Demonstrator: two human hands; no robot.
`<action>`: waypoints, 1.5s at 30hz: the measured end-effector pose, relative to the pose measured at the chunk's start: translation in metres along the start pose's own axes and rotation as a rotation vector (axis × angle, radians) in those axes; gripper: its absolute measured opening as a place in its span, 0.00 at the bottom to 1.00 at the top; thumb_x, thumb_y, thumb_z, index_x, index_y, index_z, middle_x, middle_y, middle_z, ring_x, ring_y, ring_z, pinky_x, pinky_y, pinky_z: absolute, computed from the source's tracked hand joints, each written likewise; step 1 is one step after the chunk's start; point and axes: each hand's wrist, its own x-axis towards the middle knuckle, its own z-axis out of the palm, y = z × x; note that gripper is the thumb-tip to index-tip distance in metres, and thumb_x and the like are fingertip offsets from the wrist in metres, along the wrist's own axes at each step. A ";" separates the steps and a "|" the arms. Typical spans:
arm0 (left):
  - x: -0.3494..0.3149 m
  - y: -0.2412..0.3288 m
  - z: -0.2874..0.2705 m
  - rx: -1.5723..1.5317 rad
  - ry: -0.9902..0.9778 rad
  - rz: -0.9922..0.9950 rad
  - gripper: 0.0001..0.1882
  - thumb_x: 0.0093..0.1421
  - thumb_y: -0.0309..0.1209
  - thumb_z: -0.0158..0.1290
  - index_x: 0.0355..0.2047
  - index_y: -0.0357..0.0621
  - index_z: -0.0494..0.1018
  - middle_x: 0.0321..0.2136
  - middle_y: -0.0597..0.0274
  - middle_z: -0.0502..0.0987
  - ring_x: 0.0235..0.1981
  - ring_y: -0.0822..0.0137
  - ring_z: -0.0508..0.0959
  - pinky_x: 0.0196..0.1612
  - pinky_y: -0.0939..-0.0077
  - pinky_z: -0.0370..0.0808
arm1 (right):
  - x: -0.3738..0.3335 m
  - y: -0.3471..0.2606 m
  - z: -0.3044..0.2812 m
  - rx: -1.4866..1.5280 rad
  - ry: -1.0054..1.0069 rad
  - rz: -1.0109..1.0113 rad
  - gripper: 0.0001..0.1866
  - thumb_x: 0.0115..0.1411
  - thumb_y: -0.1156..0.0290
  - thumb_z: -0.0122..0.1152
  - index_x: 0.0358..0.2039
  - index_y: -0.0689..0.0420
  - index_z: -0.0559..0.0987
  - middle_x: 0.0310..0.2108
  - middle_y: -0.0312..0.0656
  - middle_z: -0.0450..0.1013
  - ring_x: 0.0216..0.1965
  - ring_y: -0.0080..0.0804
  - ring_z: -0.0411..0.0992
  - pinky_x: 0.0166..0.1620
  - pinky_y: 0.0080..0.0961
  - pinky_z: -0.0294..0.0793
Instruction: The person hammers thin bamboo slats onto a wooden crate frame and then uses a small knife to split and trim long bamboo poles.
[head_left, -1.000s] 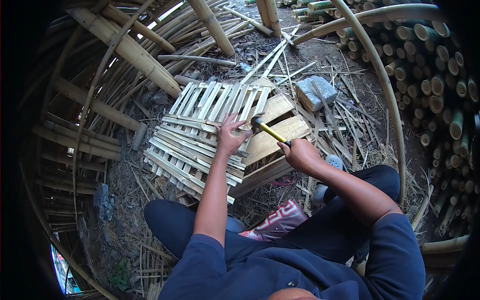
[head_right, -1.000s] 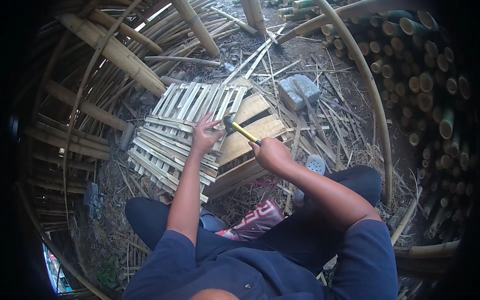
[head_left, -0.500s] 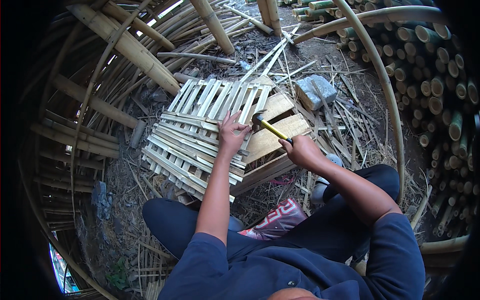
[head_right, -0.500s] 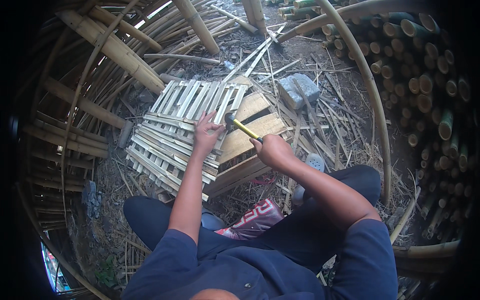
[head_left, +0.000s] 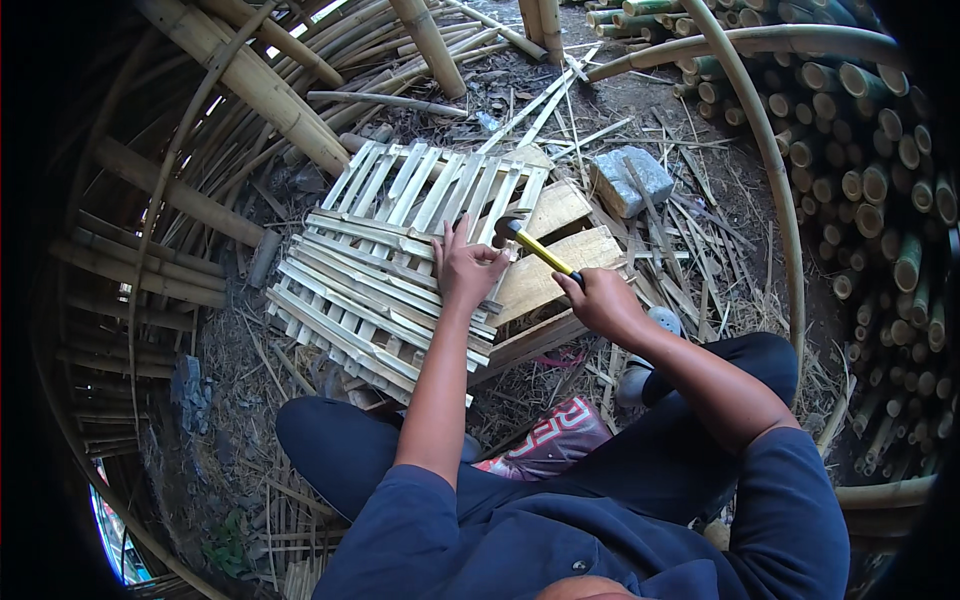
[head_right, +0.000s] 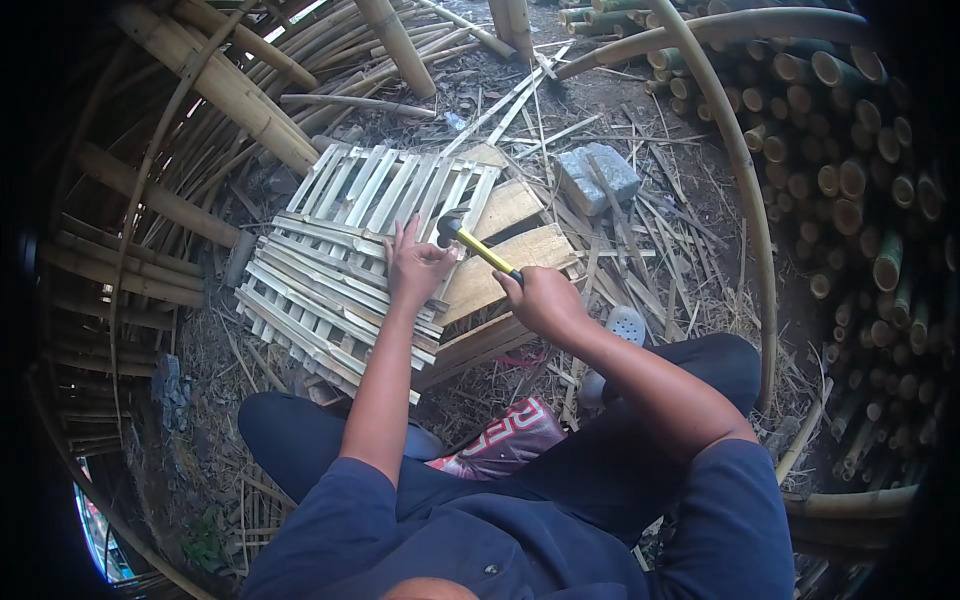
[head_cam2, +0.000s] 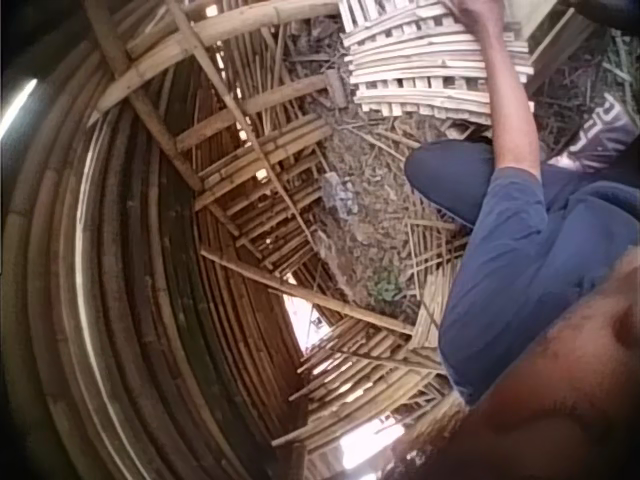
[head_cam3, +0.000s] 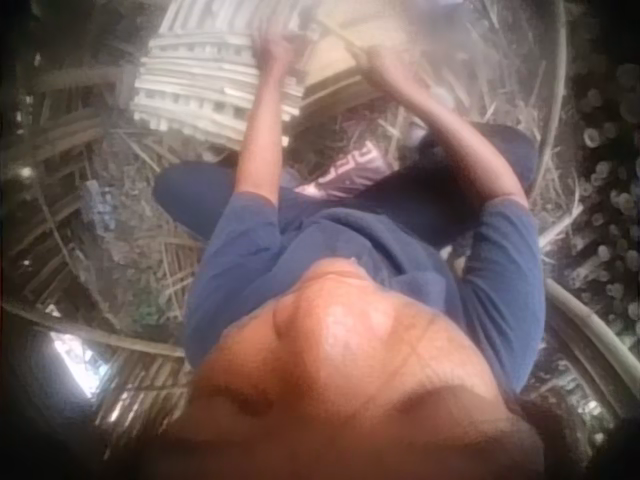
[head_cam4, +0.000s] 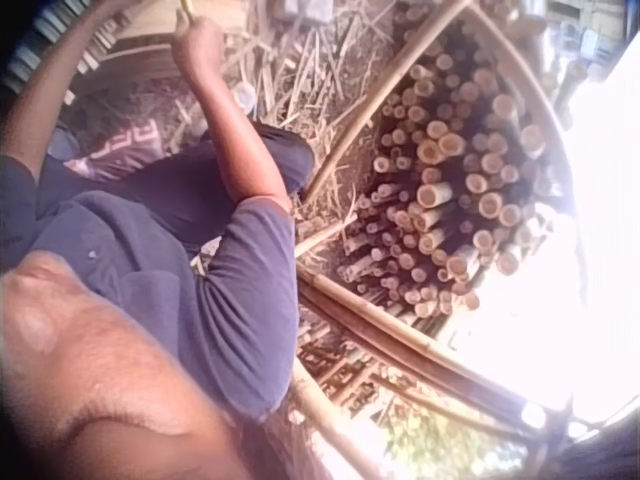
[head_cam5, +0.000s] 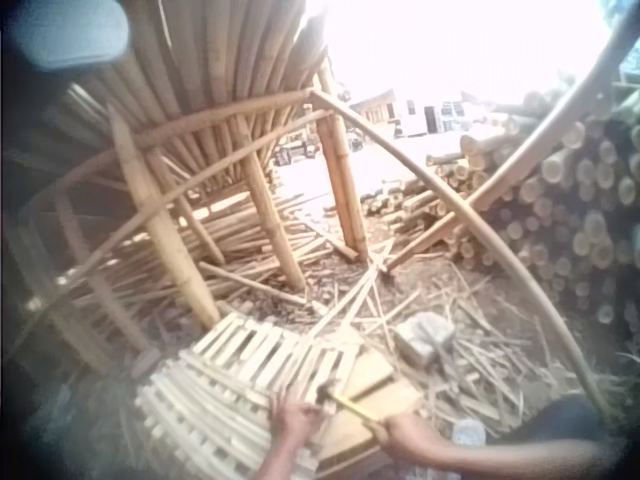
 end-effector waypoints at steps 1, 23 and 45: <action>0.000 0.000 -0.001 0.012 0.015 0.003 0.12 0.49 0.46 0.70 0.21 0.53 0.86 0.70 0.52 0.62 0.75 0.43 0.47 0.76 0.45 0.34 | 0.000 0.000 0.002 0.003 0.016 -0.005 0.30 0.70 0.48 0.52 0.28 0.67 0.82 0.23 0.62 0.76 0.29 0.62 0.77 0.36 0.53 0.74; -0.001 0.013 -0.001 0.090 -0.033 -0.085 0.20 0.51 0.52 0.68 0.18 0.50 0.83 0.70 0.50 0.62 0.76 0.45 0.45 0.75 0.42 0.29 | -0.003 0.006 0.020 -0.045 0.129 -0.031 0.30 0.70 0.48 0.52 0.27 0.66 0.80 0.23 0.62 0.75 0.30 0.64 0.77 0.36 0.55 0.75; -0.003 0.010 0.001 0.063 -0.003 -0.035 0.21 0.53 0.50 0.68 0.15 0.49 0.79 0.71 0.50 0.61 0.76 0.47 0.47 0.74 0.39 0.31 | -0.006 -0.002 0.016 -0.007 0.090 -0.019 0.30 0.70 0.48 0.52 0.28 0.67 0.80 0.24 0.63 0.76 0.31 0.65 0.77 0.37 0.56 0.75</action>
